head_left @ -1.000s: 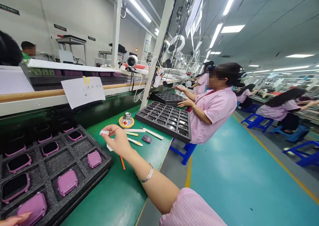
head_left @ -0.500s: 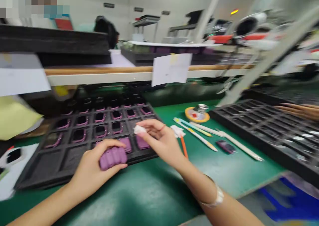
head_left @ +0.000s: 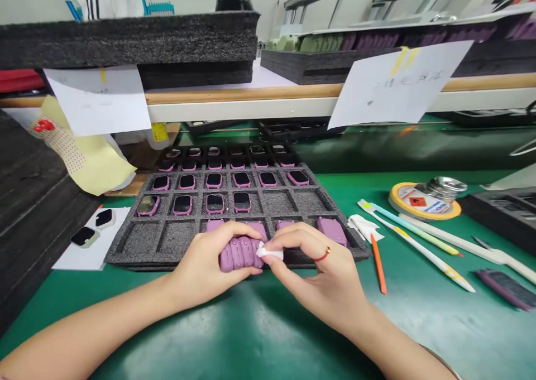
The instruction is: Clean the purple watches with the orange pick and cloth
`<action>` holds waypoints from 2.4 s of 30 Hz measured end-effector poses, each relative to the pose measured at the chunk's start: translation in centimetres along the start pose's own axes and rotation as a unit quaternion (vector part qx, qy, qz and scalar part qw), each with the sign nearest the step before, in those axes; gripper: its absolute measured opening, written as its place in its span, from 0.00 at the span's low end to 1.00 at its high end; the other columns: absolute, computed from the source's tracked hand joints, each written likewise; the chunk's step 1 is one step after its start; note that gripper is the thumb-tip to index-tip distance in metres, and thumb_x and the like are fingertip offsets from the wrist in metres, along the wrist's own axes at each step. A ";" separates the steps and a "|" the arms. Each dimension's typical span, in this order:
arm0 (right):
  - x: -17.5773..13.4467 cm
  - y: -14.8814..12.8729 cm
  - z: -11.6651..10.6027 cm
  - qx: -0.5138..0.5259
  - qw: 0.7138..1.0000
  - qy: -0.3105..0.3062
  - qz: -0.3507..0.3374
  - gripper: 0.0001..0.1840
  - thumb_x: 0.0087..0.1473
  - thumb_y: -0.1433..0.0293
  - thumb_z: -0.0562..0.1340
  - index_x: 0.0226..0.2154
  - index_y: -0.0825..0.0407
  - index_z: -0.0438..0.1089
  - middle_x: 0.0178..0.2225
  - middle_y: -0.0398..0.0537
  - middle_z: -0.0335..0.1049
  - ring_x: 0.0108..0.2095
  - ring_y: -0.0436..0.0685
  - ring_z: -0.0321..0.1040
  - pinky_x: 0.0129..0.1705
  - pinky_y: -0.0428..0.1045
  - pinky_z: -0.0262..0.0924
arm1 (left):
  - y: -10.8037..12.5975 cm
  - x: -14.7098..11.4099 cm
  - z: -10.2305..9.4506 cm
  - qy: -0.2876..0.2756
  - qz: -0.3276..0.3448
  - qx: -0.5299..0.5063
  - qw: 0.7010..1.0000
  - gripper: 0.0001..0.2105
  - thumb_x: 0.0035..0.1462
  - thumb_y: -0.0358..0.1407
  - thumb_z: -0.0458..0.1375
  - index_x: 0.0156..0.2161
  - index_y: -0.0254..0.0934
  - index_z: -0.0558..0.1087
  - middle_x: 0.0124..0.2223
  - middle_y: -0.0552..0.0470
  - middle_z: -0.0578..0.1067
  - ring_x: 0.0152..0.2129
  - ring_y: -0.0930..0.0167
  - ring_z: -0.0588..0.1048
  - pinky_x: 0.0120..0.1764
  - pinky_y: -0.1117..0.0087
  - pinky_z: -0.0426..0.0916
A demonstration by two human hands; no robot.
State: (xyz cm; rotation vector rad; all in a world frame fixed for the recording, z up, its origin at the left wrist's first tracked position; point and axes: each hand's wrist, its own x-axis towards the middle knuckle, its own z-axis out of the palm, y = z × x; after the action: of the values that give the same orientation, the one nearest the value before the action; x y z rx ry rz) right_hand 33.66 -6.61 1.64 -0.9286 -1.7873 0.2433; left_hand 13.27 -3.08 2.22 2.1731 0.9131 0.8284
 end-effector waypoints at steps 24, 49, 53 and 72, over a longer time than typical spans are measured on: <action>0.2 -0.2 -0.1 -0.027 0.999 -0.024 0.033 0.07 0.59 0.78 0.63 0.33 0.50 0.71 0.29 0.44 0.74 0.29 0.51 0.71 0.32 0.46 0.68 | 0.4 0.2 0.6 0.033 -0.052 0.029 0.998 0.17 0.52 0.34 0.70 0.46 0.44 0.71 0.44 0.57 0.82 0.39 0.69 0.81 0.43 0.71 0.74; 0.3 0.4 -0.4 0.123 0.976 -0.003 0.180 0.03 0.58 0.72 0.66 0.32 0.48 0.74 0.30 0.44 0.76 0.29 0.52 0.74 0.32 0.48 0.72 | 0.5 0.5 -0.1 -0.008 -0.068 -0.025 0.997 0.21 0.50 0.30 0.71 0.47 0.46 0.70 0.45 0.57 0.80 0.40 0.69 0.80 0.44 0.69 0.73; 0.0 0.0 0.1 0.056 0.993 -0.022 0.098 0.07 0.59 0.76 0.64 0.34 0.47 0.71 0.30 0.42 0.75 0.30 0.52 0.73 0.33 0.48 0.70 | 0.5 0.6 0.0 0.001 -0.061 -0.020 0.998 0.21 0.49 0.31 0.71 0.47 0.45 0.70 0.45 0.56 0.80 0.40 0.69 0.80 0.42 0.69 0.73; 0.9 0.5 0.0 -0.026 0.999 0.026 -0.012 0.09 0.60 0.78 0.63 0.36 0.47 0.71 0.33 0.45 0.77 0.35 0.54 0.76 0.37 0.50 0.73 | 0.5 0.5 -0.1 0.000 -0.071 -0.018 0.997 0.22 0.50 0.32 0.71 0.47 0.45 0.67 0.44 0.58 0.79 0.39 0.72 0.79 0.42 0.72 0.72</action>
State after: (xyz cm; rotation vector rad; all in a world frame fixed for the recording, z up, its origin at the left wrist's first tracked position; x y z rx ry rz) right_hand 33.76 -5.70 1.99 -0.9421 -1.7624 0.1576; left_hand 13.64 -2.91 2.82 2.0508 1.0328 0.7696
